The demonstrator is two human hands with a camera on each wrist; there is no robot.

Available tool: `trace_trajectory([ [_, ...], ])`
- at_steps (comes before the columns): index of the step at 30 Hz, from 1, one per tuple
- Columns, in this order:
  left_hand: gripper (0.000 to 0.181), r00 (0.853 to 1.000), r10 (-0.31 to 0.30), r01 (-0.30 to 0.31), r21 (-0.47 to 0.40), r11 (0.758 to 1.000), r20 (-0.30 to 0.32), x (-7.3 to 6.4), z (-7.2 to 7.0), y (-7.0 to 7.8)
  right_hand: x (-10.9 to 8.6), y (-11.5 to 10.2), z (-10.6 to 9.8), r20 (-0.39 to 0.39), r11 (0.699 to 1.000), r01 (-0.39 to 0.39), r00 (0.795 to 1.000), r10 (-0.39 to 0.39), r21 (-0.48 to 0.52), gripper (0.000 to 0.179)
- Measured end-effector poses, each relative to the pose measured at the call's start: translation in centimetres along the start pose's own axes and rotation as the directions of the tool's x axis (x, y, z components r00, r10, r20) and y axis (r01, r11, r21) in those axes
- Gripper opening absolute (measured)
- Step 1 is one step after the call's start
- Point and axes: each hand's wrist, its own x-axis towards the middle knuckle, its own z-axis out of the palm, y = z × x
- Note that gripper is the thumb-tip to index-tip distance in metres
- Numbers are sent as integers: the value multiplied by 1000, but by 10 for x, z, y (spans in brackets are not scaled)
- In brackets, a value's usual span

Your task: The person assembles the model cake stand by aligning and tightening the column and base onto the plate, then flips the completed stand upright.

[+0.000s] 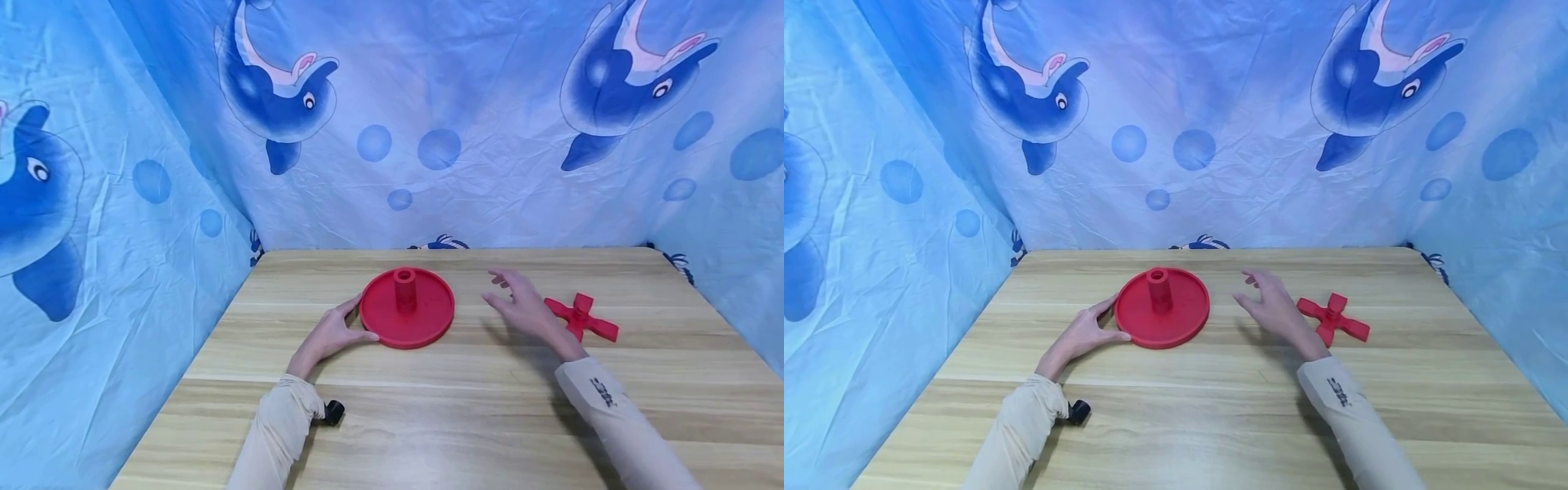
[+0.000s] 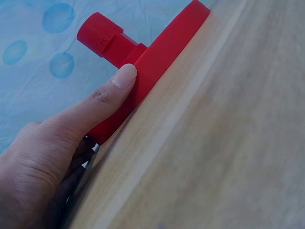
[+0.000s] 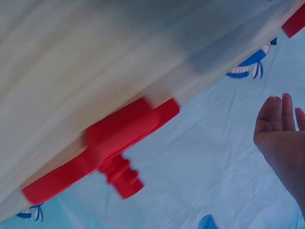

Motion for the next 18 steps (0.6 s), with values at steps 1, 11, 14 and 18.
trace_trajectory([
  [1, 111, 1000, -1, 1, 0, 1000, -1, 0, 0, 0, -2, 1, -3, 3, 1000, -7, 1000, 7, -5, 61],
  [11, 110, 1000, -6, 6, -3, 1000, -1, 1, -1, 0, -17, 20, -31, -34, 1000, -8, 999, 7, -30, 59],
  [14, 110, 1000, -4, 4, -11, 1000, 3, 1, -2, 0, -23, 24, -40, -53, 999, -26, 998, 24, -48, 59],
  [18, 109, 1000, -3, 3, -12, 1000, 8, 1, -2, -1, -31, 30, -53, -60, 997, -37, 998, 33, -66, 59],
])
